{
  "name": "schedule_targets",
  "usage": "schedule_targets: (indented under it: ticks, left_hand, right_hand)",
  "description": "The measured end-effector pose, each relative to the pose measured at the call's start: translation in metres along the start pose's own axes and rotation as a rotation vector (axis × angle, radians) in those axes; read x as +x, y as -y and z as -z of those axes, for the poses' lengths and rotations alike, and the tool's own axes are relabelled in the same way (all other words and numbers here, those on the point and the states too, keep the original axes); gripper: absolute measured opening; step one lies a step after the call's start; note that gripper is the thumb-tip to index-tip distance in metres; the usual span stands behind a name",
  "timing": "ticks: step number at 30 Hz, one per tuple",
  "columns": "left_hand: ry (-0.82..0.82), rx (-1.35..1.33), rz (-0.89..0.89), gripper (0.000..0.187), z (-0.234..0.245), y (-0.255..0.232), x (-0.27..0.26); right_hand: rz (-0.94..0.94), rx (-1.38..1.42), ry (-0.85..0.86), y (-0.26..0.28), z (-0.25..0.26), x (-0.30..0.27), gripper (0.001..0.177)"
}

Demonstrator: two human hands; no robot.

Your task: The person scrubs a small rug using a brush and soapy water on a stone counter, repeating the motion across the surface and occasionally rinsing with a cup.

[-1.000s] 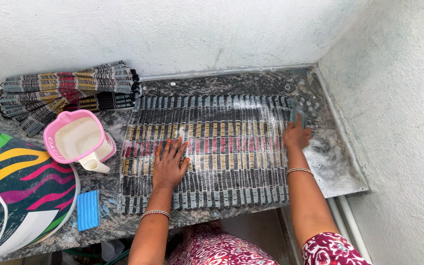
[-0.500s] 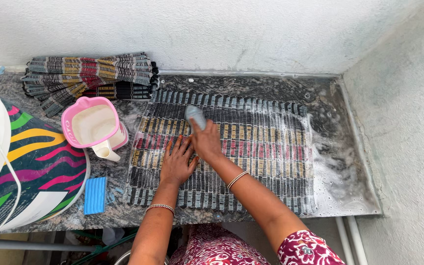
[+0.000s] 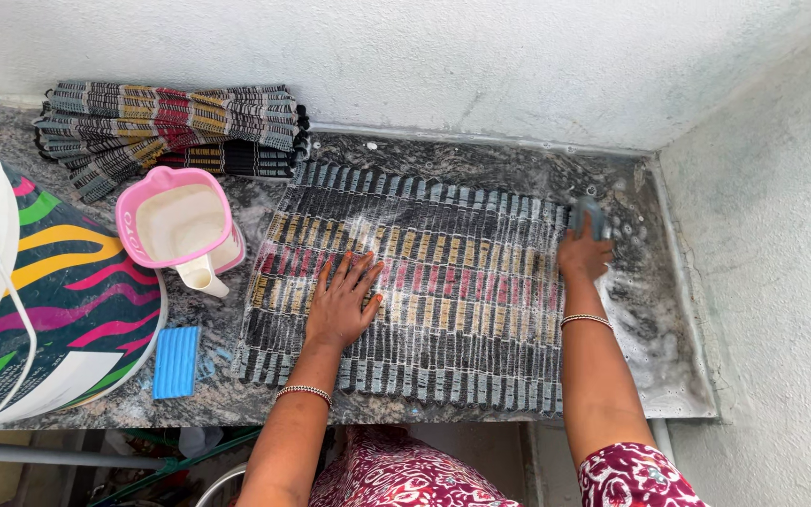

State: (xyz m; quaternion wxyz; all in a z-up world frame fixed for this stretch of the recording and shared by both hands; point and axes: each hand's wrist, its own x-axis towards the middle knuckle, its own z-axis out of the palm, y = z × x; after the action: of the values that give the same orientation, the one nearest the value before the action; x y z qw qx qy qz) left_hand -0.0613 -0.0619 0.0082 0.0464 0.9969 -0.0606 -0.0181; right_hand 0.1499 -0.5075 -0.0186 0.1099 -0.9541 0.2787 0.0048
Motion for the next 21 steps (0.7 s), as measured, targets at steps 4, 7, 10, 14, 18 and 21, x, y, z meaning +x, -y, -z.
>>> schedule_targets:
  ticks: [4,7,10,14,18,21]
  left_hand:
    - [0.016,-0.006,0.000,0.059,0.002,-0.001,0.003]
    - [0.027,-0.023,0.006,0.059,0.004,-0.001,0.003]
    - [0.014,-0.023,0.009,0.060,0.004,-0.001,0.005]
    - [0.130,0.082,0.026,0.060,0.004,-0.003,0.007]
    - [0.092,0.114,0.022,0.059,-0.001,-0.002,0.008]
    - [0.016,-0.010,0.022,0.059,-0.001,-0.002,0.005]
  right_hand:
    - [-0.155,0.068,-0.029,0.009,0.008,-0.007,0.059]
    - [0.016,0.089,0.006,0.074,0.021,-0.066,0.062]
    - [0.355,0.367,0.108,0.151,0.023,-0.167,0.053]
    - [1.006,0.066,0.126,0.211,0.006,-0.278,0.058]
    - [1.128,0.058,0.144,0.210,0.001,-0.262,0.045]
    - [0.811,0.038,0.173,0.175,0.000,-0.199,0.047]
